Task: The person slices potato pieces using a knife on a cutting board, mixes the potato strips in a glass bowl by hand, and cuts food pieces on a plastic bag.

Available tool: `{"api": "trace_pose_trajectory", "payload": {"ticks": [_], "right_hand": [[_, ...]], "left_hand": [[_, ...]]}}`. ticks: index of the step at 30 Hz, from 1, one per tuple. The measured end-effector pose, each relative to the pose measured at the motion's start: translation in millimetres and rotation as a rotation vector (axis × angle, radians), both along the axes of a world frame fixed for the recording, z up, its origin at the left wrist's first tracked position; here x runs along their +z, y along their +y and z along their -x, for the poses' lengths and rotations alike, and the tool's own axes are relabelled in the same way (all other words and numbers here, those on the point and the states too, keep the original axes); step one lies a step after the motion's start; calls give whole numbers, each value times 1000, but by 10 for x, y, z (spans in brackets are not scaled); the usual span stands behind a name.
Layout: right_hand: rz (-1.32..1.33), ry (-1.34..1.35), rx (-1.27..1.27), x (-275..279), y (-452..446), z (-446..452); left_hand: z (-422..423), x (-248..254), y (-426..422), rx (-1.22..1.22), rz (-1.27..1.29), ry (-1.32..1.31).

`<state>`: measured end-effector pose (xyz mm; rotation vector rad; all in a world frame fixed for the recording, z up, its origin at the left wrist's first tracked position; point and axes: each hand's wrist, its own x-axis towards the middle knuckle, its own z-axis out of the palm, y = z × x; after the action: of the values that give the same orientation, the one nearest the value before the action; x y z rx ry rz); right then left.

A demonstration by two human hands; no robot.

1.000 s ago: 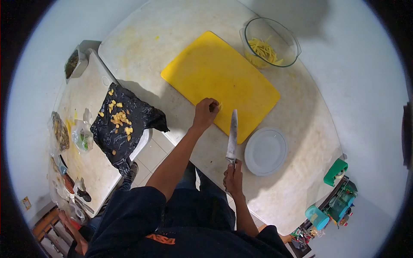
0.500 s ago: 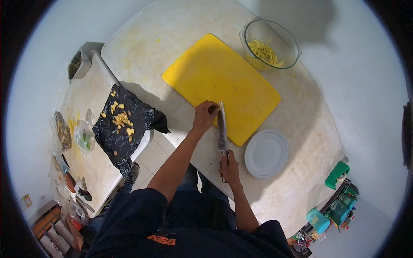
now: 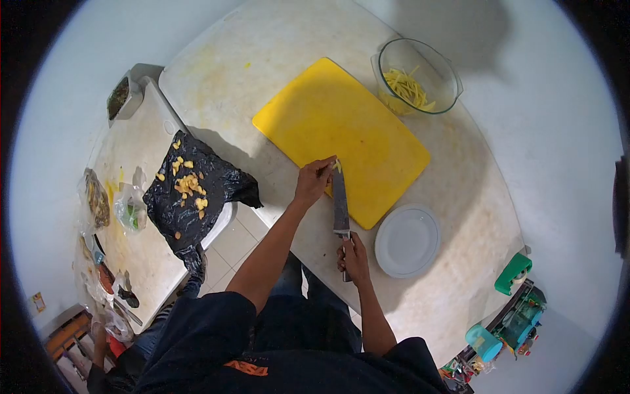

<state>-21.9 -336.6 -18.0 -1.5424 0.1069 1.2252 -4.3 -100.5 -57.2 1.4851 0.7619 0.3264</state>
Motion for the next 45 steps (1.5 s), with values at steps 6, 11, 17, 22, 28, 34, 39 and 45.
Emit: {"api": "trace_pose_trajectory", "payload": {"ticks": [6, 11, 17, 22, 28, 34, 39, 45], "right_hand": [[4, 52, -35, 88, 71, -19], [-17, 29, -89, 141, 139, -127], [-76, -283, -162, 640, 330, -442], [-143, -691, -319, 1139, 450, -866], [126, -1352, -198, 1334, 562, -1510], [215, -1140, -169, 1335, 678, -1489], [219, -1176, -124, 1256, 638, -1453], [156, -1247, -202, 1230, 598, -1447]], "left_hand": [[36, -48, 43, 7, 32, -46], [56, -3, 41, -40, -16, -13], [42, 72, 43, -25, -29, -15], [37, -23, 25, -11, 15, -46], [39, -10, 20, -39, 10, -29], [31, -63, 35, -36, -84, 1], [36, -24, 28, -45, -65, -5], [29, -22, 44, -66, -78, 32]]}}
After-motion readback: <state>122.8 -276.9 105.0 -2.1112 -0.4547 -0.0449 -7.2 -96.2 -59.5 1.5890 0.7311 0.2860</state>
